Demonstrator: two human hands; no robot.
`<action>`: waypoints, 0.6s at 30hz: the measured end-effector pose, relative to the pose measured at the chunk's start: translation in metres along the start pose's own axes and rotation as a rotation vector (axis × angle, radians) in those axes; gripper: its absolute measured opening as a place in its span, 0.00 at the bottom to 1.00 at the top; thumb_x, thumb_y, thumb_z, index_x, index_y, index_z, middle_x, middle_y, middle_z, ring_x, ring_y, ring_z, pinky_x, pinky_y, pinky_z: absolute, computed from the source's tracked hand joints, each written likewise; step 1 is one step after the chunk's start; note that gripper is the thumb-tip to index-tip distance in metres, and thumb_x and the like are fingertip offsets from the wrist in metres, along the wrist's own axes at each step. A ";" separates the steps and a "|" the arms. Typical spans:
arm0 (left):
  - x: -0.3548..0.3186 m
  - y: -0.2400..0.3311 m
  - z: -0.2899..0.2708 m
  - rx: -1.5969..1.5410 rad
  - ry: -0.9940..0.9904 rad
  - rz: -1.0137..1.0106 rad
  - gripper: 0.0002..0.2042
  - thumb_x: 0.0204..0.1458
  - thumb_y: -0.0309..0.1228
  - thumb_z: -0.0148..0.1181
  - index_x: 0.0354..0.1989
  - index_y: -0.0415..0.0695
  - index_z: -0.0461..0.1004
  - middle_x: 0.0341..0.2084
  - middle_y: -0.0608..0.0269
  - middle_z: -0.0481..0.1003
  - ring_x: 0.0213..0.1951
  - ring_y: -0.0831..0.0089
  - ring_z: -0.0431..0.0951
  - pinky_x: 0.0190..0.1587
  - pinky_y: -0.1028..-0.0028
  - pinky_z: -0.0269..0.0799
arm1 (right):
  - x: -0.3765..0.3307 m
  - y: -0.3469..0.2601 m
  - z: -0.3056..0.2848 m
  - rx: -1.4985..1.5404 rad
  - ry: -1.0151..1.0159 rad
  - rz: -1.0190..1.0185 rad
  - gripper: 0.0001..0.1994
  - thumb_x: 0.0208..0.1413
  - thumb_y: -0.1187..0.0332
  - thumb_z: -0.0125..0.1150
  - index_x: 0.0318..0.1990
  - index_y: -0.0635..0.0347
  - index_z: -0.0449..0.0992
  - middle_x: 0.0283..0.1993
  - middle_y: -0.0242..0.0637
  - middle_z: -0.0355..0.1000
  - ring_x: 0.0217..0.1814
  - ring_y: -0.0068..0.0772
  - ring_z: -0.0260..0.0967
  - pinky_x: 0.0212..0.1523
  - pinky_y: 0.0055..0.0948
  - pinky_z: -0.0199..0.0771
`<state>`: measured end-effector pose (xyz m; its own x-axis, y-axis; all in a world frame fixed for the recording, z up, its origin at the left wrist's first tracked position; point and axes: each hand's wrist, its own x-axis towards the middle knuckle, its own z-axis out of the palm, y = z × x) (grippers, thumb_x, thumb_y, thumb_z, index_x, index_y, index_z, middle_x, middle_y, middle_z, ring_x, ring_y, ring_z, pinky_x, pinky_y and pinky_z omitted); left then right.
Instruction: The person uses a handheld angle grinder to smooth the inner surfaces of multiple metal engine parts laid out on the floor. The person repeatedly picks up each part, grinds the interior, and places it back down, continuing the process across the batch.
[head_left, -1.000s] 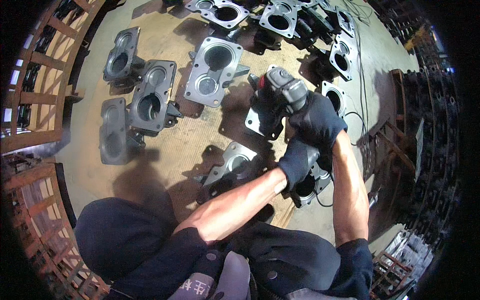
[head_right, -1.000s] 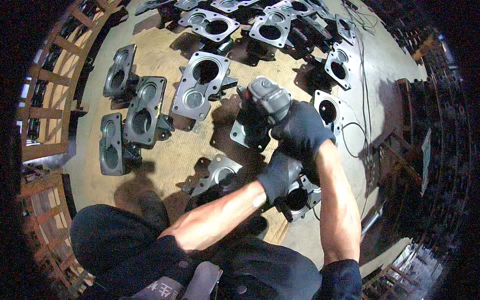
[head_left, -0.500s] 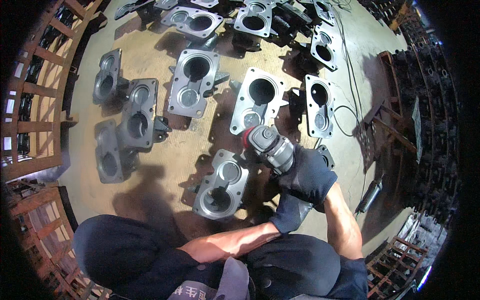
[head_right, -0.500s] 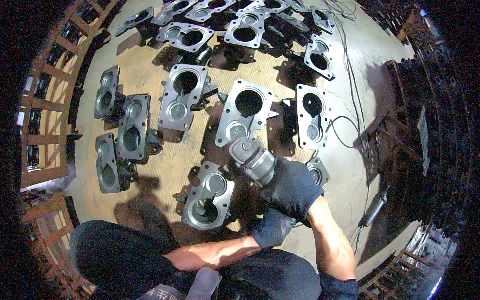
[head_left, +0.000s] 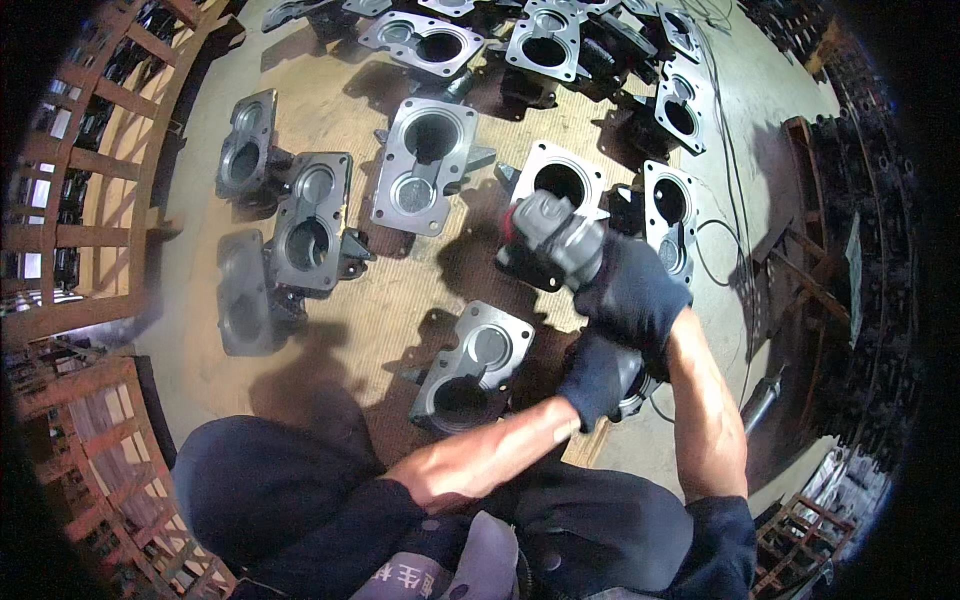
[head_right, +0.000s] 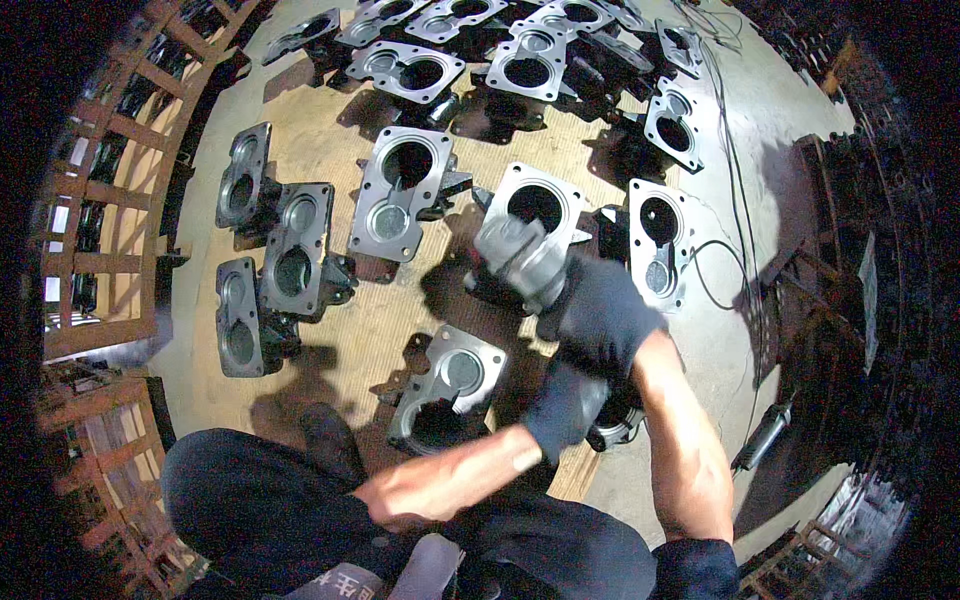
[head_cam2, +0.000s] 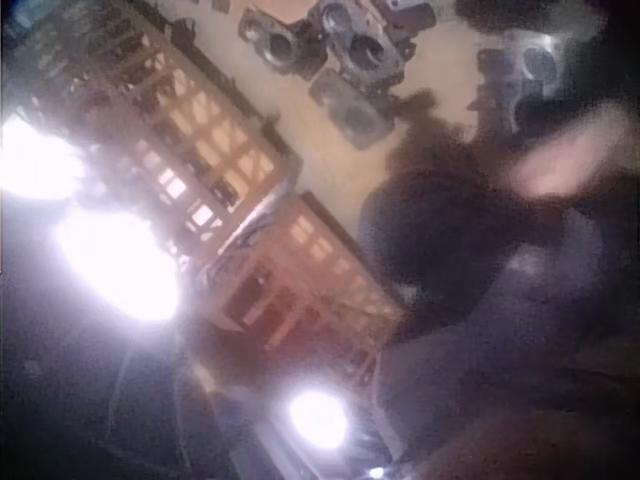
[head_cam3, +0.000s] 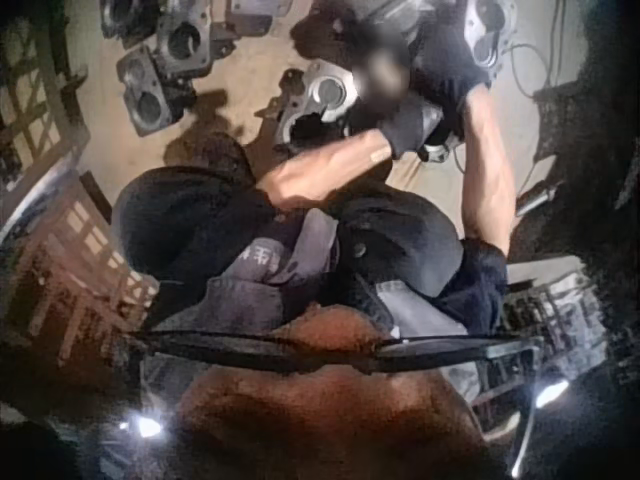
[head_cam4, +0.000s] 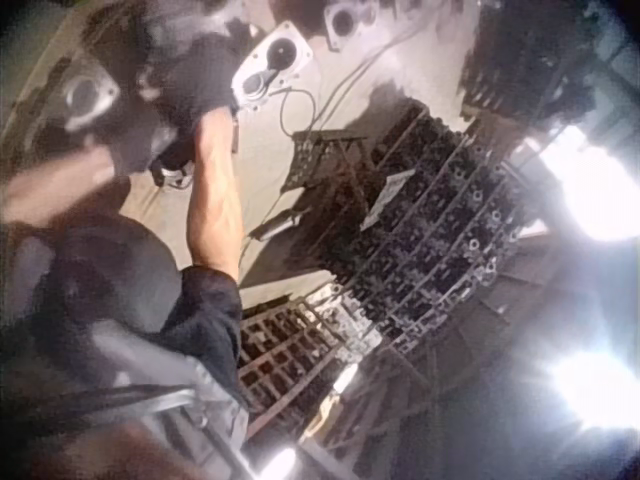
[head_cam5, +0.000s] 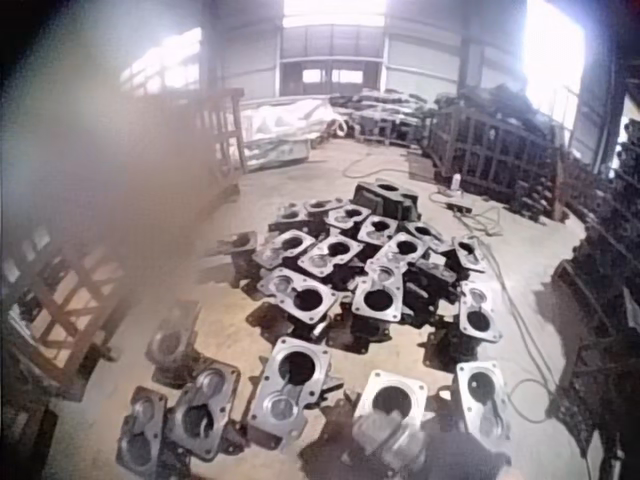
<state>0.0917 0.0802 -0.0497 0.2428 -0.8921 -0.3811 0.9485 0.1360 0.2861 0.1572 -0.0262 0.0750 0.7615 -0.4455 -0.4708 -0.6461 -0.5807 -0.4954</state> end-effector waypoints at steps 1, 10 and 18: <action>-0.012 -0.016 -0.002 -0.217 0.062 -0.053 0.20 0.68 0.35 0.45 0.66 0.42 0.61 0.60 0.58 0.66 0.61 0.73 0.66 0.64 0.71 0.61 | -0.012 0.000 0.006 -0.030 0.023 -0.053 0.24 0.43 0.58 0.71 0.48 0.60 0.79 0.38 0.55 0.80 0.42 0.58 0.79 0.46 0.43 0.79; 0.023 0.029 0.010 0.818 0.033 0.089 0.21 0.65 0.26 0.46 0.66 0.38 0.64 0.63 0.56 0.68 0.64 0.68 0.66 0.68 0.68 0.60 | 0.033 0.000 -0.017 -0.089 -0.010 0.022 0.25 0.35 0.55 0.74 0.41 0.61 0.82 0.38 0.56 0.80 0.42 0.55 0.79 0.47 0.41 0.79; 0.022 0.038 0.024 0.577 -0.017 0.006 0.18 0.67 0.34 0.45 0.63 0.43 0.66 0.58 0.61 0.69 0.61 0.72 0.66 0.65 0.72 0.60 | 0.028 0.005 -0.019 0.061 0.073 0.017 0.23 0.33 0.61 0.71 0.41 0.61 0.82 0.36 0.56 0.79 0.41 0.54 0.80 0.45 0.40 0.80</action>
<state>0.1285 0.0557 -0.0257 0.2398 -0.8997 -0.3648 0.6812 -0.1118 0.7236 0.1766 -0.0543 0.0729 0.7507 -0.5047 -0.4262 -0.6593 -0.5309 -0.5324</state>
